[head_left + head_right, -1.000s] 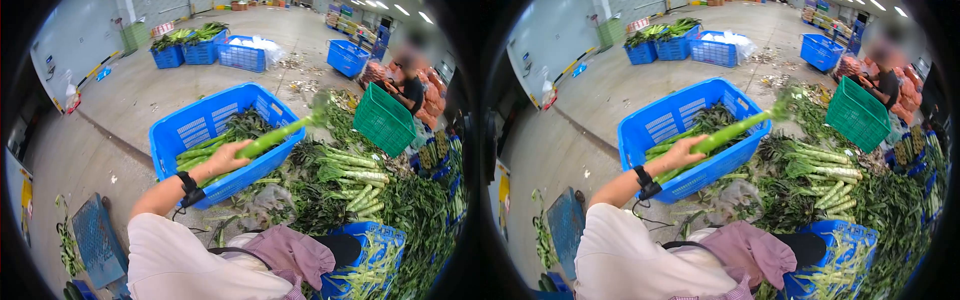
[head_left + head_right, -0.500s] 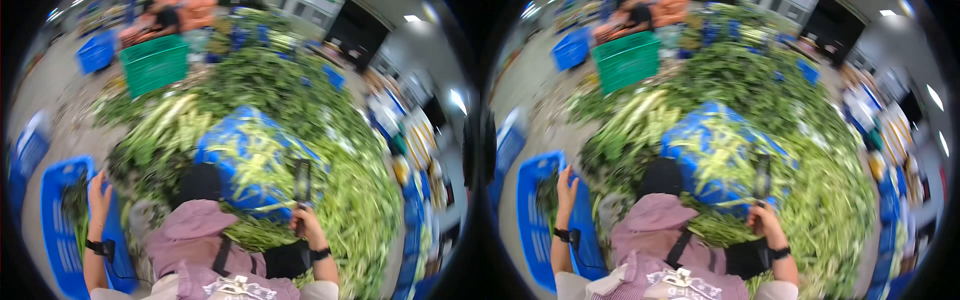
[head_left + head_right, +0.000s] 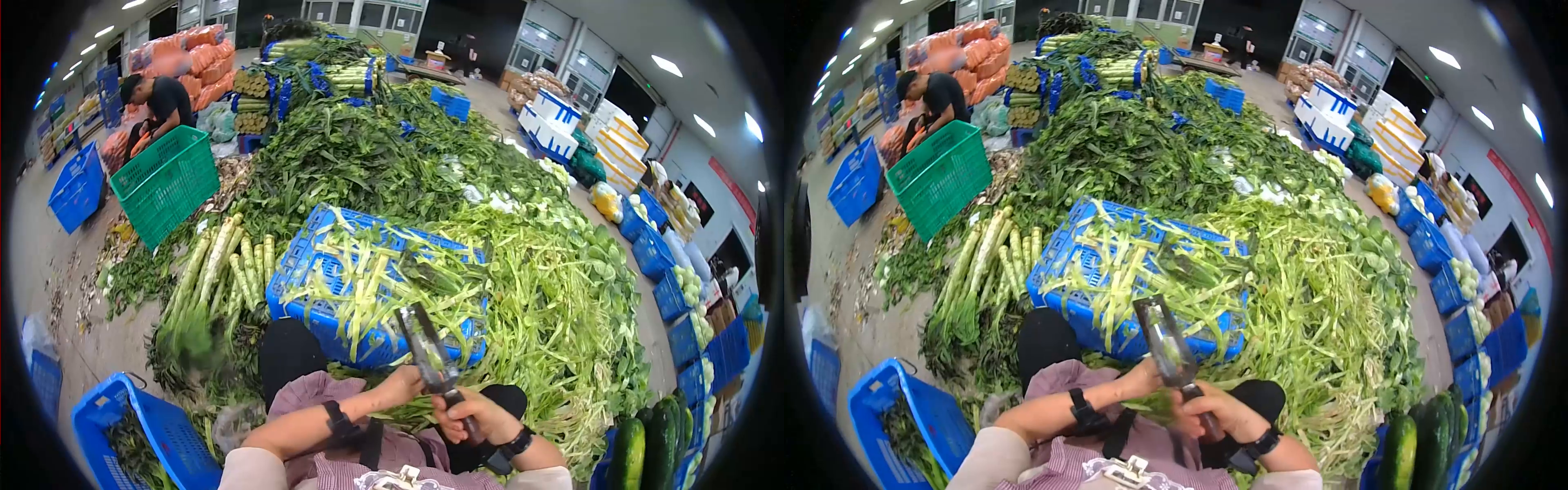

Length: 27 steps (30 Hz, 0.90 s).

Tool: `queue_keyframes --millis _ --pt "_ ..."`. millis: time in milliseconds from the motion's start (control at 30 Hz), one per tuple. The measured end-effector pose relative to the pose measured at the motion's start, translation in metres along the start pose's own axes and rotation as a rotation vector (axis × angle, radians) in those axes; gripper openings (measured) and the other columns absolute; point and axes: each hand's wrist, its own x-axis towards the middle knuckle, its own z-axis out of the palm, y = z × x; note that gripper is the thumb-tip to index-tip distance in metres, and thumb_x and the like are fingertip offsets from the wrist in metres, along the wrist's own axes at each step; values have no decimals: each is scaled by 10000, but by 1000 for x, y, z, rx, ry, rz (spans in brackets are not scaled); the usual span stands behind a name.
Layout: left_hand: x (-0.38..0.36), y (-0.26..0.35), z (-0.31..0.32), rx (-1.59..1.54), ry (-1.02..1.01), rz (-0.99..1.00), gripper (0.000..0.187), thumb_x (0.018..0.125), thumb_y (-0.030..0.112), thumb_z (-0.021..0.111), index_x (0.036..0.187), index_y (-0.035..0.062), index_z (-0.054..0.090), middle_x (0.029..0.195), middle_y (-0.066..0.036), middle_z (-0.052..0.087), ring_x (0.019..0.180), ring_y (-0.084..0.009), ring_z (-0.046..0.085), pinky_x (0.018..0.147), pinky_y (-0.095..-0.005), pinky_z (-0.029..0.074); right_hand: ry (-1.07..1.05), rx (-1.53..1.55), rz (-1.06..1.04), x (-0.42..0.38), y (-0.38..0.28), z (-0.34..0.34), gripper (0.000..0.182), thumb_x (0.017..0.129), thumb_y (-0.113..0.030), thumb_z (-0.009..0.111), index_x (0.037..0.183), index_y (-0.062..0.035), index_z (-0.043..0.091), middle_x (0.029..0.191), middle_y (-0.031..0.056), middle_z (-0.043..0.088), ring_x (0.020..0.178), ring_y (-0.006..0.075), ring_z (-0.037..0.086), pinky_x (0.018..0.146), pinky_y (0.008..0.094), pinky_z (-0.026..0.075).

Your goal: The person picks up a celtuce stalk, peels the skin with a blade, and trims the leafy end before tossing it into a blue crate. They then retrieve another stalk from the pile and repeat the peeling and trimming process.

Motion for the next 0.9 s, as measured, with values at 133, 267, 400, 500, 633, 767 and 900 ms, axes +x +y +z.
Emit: queue_keyframes --millis 133,267,400,500,633,767,900 --pt "1 -66 -50 131 -22 -510 301 920 164 511 1187 29 548 733 -69 652 638 -205 634 660 -338 517 232 -110 -165 -28 -18 5 261 758 -135 645 930 -22 484 623 79 517 480 152 500 449 269 400" --pt "28 -47 -91 -212 182 -357 838 877 87 578 1466 -11 -10 1054 -159 642 835 -163 612 730 -289 500 427 -396 -279 -20 -52 1 256 756 -116 647 927 -4 494 615 91 554 447 156 519 445 265 431" --pt "51 5 -127 -127 570 -348 787 893 107 580 1476 -3 63 1262 -201 533 939 -155 566 781 -246 476 680 -430 -262 19 -43 -16 312 766 -86 647 1019 7 491 647 67 551 486 140 524 469 269 443" --pt "40 -24 -102 -170 582 -218 553 913 114 547 1396 -17 312 1159 -151 576 870 -133 571 726 -243 474 762 -426 -223 30 -31 -25 377 767 -81 653 1091 7 482 669 55 547 510 133 527 486 268 449" --pt "-14 -62 -17 127 228 -132 378 864 97 571 1236 34 548 988 -175 628 812 -243 621 731 -317 499 1100 -1114 -79 47 -44 -58 370 713 -164 691 1004 12 544 620 83 561 527 178 571 460 323 447" --pt "-72 -152 -1 451 -109 -100 433 786 134 642 1199 21 574 984 -206 639 835 -368 615 757 -374 505 1370 -1639 -58 97 -63 -105 313 671 -207 650 919 -27 586 792 224 645 763 381 636 662 455 504" --pt "-74 -191 -11 116 -68 -748 457 791 189 662 1188 -18 570 1067 -170 629 889 -267 623 740 -364 486 1435 -1759 -42 130 -62 -135 341 695 -198 649 990 -39 585 817 216 654 772 375 645 653 457 513"
